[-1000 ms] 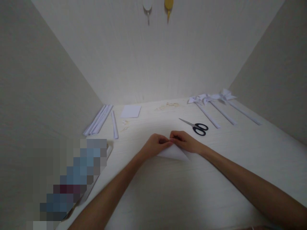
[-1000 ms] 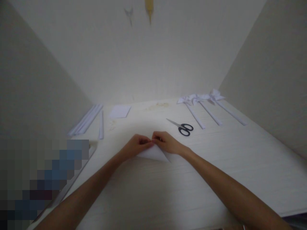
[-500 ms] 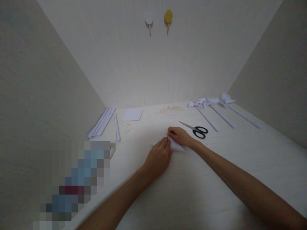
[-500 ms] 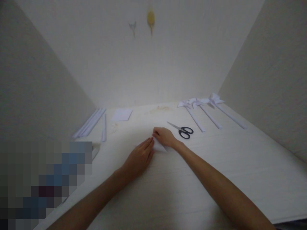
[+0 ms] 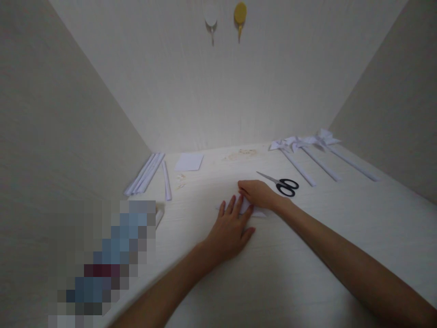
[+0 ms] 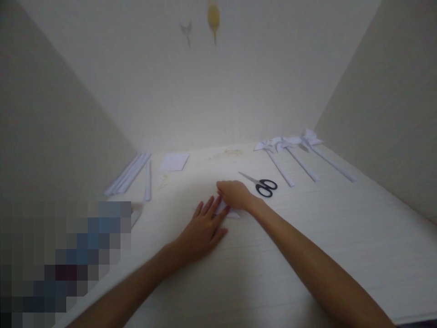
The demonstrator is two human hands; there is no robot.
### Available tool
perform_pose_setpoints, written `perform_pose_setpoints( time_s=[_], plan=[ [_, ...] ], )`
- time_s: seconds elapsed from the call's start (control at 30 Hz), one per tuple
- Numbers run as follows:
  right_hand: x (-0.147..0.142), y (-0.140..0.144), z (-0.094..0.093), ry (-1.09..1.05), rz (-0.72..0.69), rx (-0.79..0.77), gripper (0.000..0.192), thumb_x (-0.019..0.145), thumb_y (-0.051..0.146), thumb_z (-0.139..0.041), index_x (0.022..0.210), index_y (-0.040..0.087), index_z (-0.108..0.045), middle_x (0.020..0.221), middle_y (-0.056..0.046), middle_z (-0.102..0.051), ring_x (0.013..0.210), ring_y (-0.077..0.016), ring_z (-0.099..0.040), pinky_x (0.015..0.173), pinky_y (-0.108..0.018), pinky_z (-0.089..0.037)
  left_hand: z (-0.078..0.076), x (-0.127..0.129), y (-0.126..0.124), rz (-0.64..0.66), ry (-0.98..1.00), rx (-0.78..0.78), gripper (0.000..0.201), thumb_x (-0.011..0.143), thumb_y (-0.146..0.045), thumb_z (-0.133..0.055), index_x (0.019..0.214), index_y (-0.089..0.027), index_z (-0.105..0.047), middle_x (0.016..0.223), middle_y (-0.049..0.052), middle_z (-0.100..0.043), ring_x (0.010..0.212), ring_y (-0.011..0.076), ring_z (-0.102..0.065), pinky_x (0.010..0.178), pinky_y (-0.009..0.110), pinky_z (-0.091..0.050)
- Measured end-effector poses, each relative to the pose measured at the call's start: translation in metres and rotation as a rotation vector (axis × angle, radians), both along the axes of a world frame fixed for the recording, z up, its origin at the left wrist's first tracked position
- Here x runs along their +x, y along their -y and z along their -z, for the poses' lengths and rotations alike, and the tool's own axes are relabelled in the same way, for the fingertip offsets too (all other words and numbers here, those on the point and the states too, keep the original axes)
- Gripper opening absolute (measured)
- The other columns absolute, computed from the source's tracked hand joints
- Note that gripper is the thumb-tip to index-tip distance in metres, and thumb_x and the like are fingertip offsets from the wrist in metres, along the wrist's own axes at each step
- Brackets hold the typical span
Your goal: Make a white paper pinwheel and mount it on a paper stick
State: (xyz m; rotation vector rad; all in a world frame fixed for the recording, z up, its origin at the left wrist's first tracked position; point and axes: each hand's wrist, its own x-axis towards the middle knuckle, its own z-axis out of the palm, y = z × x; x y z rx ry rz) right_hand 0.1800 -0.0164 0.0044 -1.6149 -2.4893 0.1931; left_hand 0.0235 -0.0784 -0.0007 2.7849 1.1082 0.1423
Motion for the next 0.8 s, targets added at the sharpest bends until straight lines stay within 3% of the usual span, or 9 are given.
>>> perform_pose_setpoints(
  time_s=[0.17,0.27,0.47,0.67,0.8],
  plan=[
    [0.000,0.002,-0.001,0.125,-0.053,0.092,0.019,0.085,0.022,-0.034,0.089,0.016,-0.051,0.090,-0.009,-0.058,0.079,-0.0197,-0.054,0.066,-0.029,-0.035,-0.001,-0.001,0.002,0.001,0.006,-0.005,0.055,0.083,-0.043,-0.031,0.132,-0.020,-0.023,0.136,0.019,-0.026,0.128,0.0313,-0.014,0.100,0.051,-0.016],
    [0.003,0.002,0.004,0.124,0.043,0.147,0.019,0.083,0.029,-0.039,0.091,0.018,-0.051,0.097,-0.010,-0.054,0.089,-0.0240,-0.050,0.071,-0.035,-0.037,-0.001,0.000,0.001,0.003,0.002,0.004,0.055,0.083,-0.042,-0.030,0.133,-0.019,-0.022,0.135,0.020,-0.027,0.128,0.0310,-0.014,0.100,0.051,-0.016],
    [0.009,-0.003,0.019,0.008,0.071,0.158,0.025,0.081,0.031,-0.042,0.104,0.024,-0.049,0.126,-0.013,-0.038,0.119,-0.0292,-0.030,0.090,-0.049,-0.027,-0.002,0.002,0.001,0.012,-0.034,-0.012,0.059,0.083,-0.047,-0.028,0.132,-0.015,-0.023,0.139,0.021,-0.019,0.129,0.0320,-0.010,0.101,0.051,-0.013],
    [0.011,-0.006,0.025,0.001,0.071,0.125,0.031,0.082,0.033,-0.039,0.111,0.024,-0.046,0.132,-0.014,-0.034,0.124,-0.0299,-0.025,0.095,-0.051,-0.022,-0.005,0.000,0.005,0.019,-0.036,-0.074,0.064,0.074,-0.065,-0.024,0.131,-0.038,-0.019,0.144,0.011,-0.004,0.126,0.0415,-0.001,0.093,0.064,-0.010],
    [0.011,-0.005,0.023,-0.010,0.067,0.133,0.031,0.082,0.033,-0.040,0.111,0.024,-0.047,0.131,-0.013,-0.037,0.123,-0.0282,-0.029,0.095,-0.051,-0.023,-0.008,0.000,0.008,-0.010,-0.056,-0.114,0.072,0.066,-0.073,-0.023,0.130,-0.041,-0.019,0.144,0.010,-0.005,0.126,0.0433,-0.001,0.089,0.068,-0.006]
  ],
)
